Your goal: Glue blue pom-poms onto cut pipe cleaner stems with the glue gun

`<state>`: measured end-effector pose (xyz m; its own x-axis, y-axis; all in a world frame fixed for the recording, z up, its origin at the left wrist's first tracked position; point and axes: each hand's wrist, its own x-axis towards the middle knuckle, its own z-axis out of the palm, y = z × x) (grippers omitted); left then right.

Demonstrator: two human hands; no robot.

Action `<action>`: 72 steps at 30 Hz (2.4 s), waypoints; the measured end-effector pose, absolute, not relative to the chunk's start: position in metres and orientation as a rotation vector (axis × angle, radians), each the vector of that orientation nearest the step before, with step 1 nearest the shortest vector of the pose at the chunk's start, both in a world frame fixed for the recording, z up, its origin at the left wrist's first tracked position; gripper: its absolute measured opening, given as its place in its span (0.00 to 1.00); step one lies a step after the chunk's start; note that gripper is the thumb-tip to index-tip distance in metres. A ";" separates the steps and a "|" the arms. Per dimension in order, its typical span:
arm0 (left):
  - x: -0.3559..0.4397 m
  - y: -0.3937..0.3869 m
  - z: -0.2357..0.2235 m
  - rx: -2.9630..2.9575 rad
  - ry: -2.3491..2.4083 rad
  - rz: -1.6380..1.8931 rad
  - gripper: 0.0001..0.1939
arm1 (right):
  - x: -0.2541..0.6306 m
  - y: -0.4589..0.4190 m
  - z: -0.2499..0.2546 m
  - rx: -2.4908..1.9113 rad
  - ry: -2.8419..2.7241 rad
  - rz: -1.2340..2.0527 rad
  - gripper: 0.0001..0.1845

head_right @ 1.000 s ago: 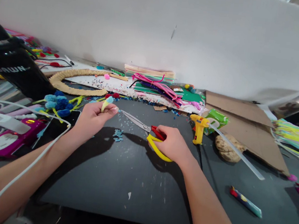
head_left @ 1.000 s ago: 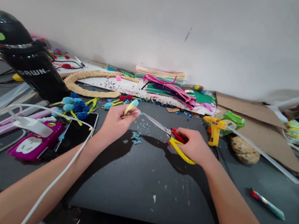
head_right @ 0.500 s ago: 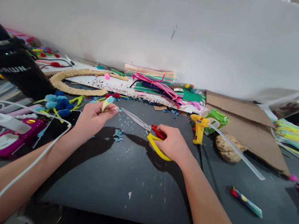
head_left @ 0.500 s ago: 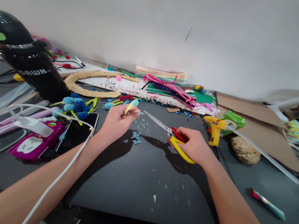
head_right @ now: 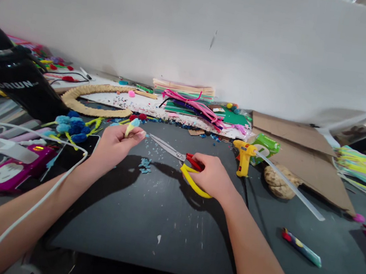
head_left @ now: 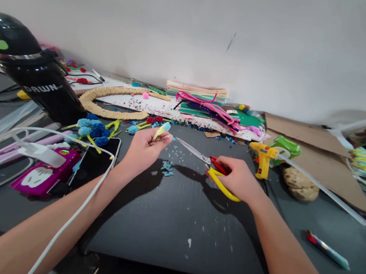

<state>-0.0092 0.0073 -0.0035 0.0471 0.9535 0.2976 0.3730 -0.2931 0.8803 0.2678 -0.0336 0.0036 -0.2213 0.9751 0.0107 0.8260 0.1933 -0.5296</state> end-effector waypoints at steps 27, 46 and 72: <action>-0.007 0.006 0.001 1.756 1.350 1.211 0.11 | 0.268 -0.034 0.003 -1.680 -2.137 0.613 0.18; -0.009 0.009 -0.004 1.758 1.377 1.229 0.12 | 0.270 -0.033 0.003 -1.687 -2.158 0.606 0.15; -0.007 0.005 0.001 1.713 1.332 1.221 0.14 | 0.268 -0.034 0.004 -1.694 -2.130 0.575 0.15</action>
<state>-0.0068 0.0054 0.0013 0.0545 0.9581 0.2812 0.3635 -0.2813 0.8881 0.2685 -0.0338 0.0044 -0.2175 0.9757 0.0261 0.8302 0.1990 -0.5208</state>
